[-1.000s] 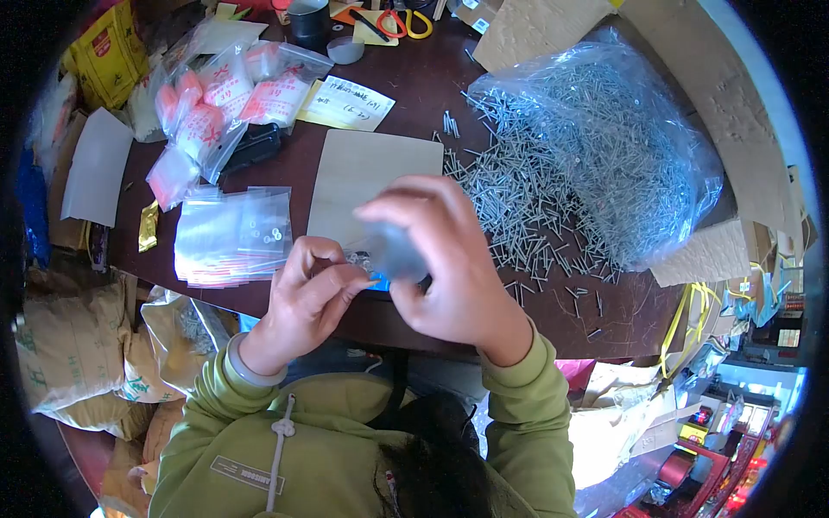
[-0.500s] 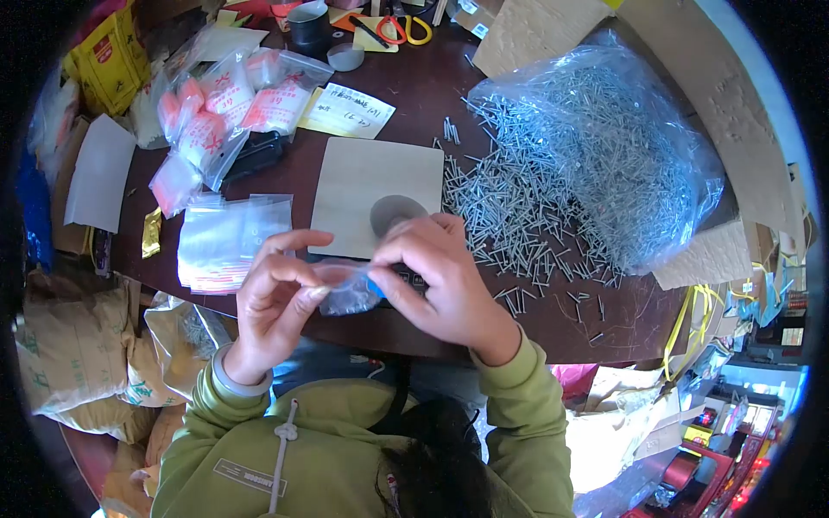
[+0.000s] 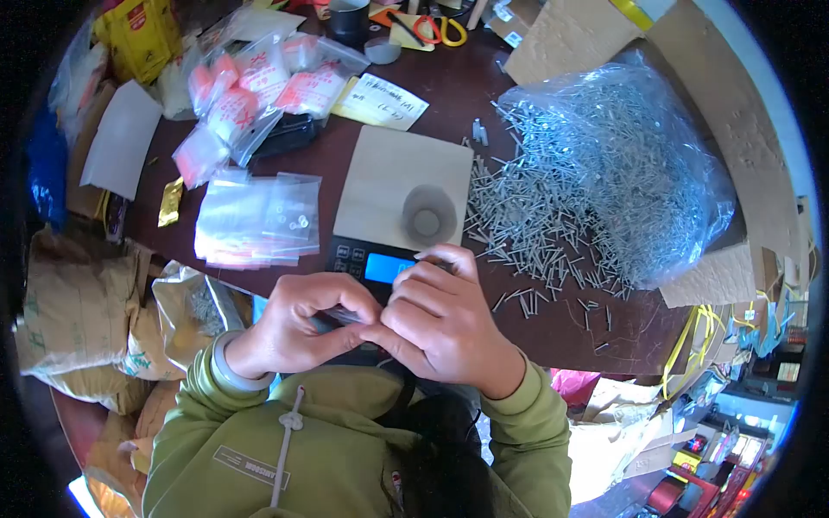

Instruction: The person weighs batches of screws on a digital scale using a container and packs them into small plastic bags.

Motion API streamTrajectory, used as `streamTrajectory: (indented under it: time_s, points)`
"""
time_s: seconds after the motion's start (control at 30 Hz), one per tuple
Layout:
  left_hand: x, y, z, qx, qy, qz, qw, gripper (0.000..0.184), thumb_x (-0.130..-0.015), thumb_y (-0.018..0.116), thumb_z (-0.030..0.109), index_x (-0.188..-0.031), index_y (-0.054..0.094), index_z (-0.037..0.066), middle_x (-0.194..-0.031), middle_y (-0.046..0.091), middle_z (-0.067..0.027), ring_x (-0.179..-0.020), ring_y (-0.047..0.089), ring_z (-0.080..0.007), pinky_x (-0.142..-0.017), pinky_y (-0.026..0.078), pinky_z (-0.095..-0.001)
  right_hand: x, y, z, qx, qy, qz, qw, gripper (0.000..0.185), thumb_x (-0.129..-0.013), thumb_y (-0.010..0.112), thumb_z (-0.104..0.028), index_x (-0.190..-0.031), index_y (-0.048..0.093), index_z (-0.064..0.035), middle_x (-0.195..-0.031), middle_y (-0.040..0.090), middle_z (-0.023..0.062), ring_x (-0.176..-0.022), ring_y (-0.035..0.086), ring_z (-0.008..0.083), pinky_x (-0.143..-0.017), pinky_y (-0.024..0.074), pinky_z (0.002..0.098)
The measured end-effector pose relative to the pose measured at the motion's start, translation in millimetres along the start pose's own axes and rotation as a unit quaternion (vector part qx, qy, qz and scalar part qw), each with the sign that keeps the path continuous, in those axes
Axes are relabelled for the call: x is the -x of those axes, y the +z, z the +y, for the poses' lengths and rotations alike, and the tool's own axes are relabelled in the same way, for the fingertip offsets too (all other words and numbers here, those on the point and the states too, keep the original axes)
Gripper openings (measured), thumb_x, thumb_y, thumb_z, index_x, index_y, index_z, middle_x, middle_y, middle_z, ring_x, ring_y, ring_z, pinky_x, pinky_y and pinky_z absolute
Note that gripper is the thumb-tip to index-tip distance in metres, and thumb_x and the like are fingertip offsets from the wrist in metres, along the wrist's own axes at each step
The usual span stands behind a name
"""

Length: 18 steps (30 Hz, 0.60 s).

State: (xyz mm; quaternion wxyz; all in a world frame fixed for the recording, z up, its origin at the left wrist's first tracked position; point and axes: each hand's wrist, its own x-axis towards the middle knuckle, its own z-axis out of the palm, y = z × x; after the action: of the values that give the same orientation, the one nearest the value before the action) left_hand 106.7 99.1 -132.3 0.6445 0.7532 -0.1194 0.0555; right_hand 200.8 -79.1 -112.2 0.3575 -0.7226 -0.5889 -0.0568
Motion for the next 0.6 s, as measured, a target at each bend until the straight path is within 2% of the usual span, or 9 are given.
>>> streamTrajectory:
  time_s: [0.13, 0.2, 0.33, 0.43, 0.6]
  points:
    - [4.2, -5.9, 8.8, 0.032, -0.032, -0.037, 0.998, 0.01, -0.08, 0.069, -0.005, -0.089, 0.067, -0.002, -0.09, 0.07, -0.0117, -0.092, 0.068, -0.0207, -0.078, 0.053, -0.0299, 6.7, -16.7, -11.4, 0.064, -0.016, 0.021, 0.998, 0.031, -0.068, 0.078, -0.029, -0.062, 0.053, -0.0123, -0.065, 0.053, -0.0011, -0.066, 0.056, 0.0167, -0.079, 0.0418, 0.0404]
    - [5.1, -10.9, 10.4, 0.048, -0.037, -0.016, 0.998, 0.009, -0.081, 0.07, -0.003, -0.089, 0.068, -0.001, -0.088, 0.07, -0.0116, -0.092, 0.069, -0.0217, -0.077, 0.054, -0.0308, 18.4, -25.2, -13.9, 0.074, 0.013, 0.088, 0.993, 0.032, -0.071, 0.076, -0.03, -0.062, 0.052, -0.0112, -0.063, 0.053, -0.0007, -0.064, 0.057, 0.0183, -0.078, 0.0418, 0.0422]
    - [1.9, -9.6, 24.2, -0.008, 0.011, -0.023, 1.0, 0.009, -0.08, 0.071, 0.0, -0.088, 0.067, 0.002, -0.087, 0.071, -0.0105, -0.09, 0.07, -0.0223, -0.077, 0.054, -0.0303, 33.4, -27.6, -23.1, 0.072, 0.041, 0.125, 0.989, 0.032, -0.075, 0.073, -0.031, -0.063, 0.052, -0.0102, -0.064, 0.056, 0.0007, -0.065, 0.06, 0.0188, -0.083, 0.0389, 0.0434]
    - [0.3, -7.6, 31.9, -0.042, 0.002, -0.044, 0.998, 0.007, -0.079, 0.071, 0.001, -0.084, 0.067, 0.002, -0.087, 0.071, -0.0098, -0.088, 0.07, -0.0219, -0.076, 0.054, -0.0296, 38.3, -29.2, -28.8, 0.061, 0.054, 0.142, 0.986, 0.031, -0.075, 0.073, -0.031, -0.063, 0.053, -0.0101, -0.063, 0.057, 0.0012, -0.067, 0.061, 0.0192, -0.084, 0.0381, 0.0433]
    - [1.0, -4.6, 33.6, 0.029, -0.031, -0.065, 0.997, 0.008, -0.081, 0.071, 0.002, -0.087, 0.066, 0.002, -0.086, 0.07, -0.0082, -0.085, 0.07, -0.0186, -0.076, 0.054, -0.0285, 39.8, -35.4, -36.9, 0.042, 0.048, 0.149, 0.987, 0.034, -0.079, 0.071, -0.032, -0.063, 0.052, -0.01, -0.062, 0.056, 0.0012, -0.066, 0.062, 0.0194, -0.084, 0.0381, 0.0425]
